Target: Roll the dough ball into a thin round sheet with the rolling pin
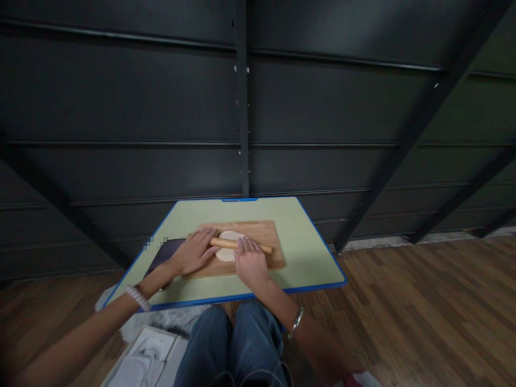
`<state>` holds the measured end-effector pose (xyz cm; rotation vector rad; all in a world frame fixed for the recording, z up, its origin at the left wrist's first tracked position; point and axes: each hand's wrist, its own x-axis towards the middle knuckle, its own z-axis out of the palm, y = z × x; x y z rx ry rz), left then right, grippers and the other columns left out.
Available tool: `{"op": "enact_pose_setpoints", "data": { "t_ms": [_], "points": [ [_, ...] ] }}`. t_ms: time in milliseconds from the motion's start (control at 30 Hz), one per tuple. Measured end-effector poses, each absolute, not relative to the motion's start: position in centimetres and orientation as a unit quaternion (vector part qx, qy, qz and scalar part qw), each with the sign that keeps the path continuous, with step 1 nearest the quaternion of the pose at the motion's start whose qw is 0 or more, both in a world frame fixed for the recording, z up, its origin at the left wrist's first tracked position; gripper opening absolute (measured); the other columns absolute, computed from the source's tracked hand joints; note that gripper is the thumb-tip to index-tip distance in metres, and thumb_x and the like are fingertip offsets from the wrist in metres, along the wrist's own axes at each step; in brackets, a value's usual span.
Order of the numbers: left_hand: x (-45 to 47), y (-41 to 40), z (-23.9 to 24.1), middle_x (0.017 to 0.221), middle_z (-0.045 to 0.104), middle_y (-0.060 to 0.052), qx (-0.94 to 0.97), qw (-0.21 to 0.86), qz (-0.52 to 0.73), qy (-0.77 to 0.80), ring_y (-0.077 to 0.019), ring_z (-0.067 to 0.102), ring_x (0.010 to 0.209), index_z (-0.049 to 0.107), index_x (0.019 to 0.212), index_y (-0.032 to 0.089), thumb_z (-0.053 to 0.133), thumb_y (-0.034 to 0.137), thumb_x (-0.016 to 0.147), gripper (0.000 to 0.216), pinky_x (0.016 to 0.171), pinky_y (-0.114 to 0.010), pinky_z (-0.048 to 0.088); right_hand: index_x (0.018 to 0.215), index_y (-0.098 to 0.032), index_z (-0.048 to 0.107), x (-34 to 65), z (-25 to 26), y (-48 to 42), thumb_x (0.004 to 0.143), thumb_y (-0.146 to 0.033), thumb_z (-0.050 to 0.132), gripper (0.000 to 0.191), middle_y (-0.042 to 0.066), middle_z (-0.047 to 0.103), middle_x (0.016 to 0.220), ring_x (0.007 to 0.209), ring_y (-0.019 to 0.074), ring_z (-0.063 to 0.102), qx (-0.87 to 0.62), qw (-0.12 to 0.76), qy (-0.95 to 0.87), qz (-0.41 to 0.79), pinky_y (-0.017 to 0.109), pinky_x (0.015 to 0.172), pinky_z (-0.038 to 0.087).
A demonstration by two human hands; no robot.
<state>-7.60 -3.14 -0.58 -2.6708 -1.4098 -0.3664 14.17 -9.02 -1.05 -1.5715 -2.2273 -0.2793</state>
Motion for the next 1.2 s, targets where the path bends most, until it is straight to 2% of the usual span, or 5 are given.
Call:
{"op": "enact_pose_setpoints", "data": {
  "t_ms": [300,500,767,1033,1200],
  "points": [
    [-4.6,1.7,0.7,0.146,0.036,-0.019,-0.854,0.024,-0.037,-0.518,-0.0286,0.03,0.137,0.038,0.138,0.007,0.023,0.054,0.093,0.067,0.109,-0.043,0.027,0.137,-0.007,0.043,17.0,-1.1,-6.7,0.095,-0.031,0.037,0.049,0.013,0.049,0.138,0.128,0.0212,0.043,-0.518,0.204,-0.83,-0.047,0.034,0.109,0.032],
    [-3.1,3.6,1.3,0.134,0.053,-0.016,-0.849,0.01,-0.01,-0.529,-0.0261,0.05,0.123,0.047,0.131,0.013,0.017,0.05,0.094,0.06,0.102,-0.041,0.036,0.135,-0.013,0.045,18.0,-0.2,-3.4,0.097,-0.035,0.031,0.047,0.011,0.045,0.141,0.133,0.0204,0.036,-0.522,0.167,-0.836,-0.039,0.04,0.111,0.026],
    [-1.8,7.5,0.6,0.151,0.029,-0.012,-0.852,-0.019,0.037,-0.522,-0.0229,0.019,0.141,0.031,0.143,0.013,0.019,0.039,0.093,0.058,0.114,-0.048,0.01,0.136,-0.018,0.045,19.5,-1.6,0.6,0.099,-0.038,0.018,0.049,0.009,0.044,0.143,0.138,0.0201,0.028,-0.533,0.148,-0.832,-0.042,0.047,0.112,0.015],
    [-0.9,10.4,-0.5,0.153,0.024,-0.013,-0.833,0.004,-0.004,-0.553,-0.0235,0.014,0.143,0.031,0.143,0.014,0.023,0.034,0.092,0.055,0.114,-0.051,0.008,0.141,-0.018,0.038,20.3,-2.1,4.8,0.096,-0.052,0.014,0.061,0.008,0.031,0.15,0.141,0.021,0.019,-0.622,0.095,-0.776,0.041,0.05,0.113,0.01],
    [-1.0,10.4,-0.8,0.155,0.017,-0.012,-0.833,-0.005,-0.005,-0.553,-0.0231,0.012,0.143,0.033,0.142,0.015,0.021,0.034,0.092,0.054,0.113,-0.054,0.008,0.137,-0.02,0.043,20.0,-1.4,4.2,0.096,-0.054,0.015,0.06,0.007,0.035,0.149,0.141,0.0213,0.019,-0.624,0.105,-0.774,0.036,0.052,0.113,0.01]
  ]
}}
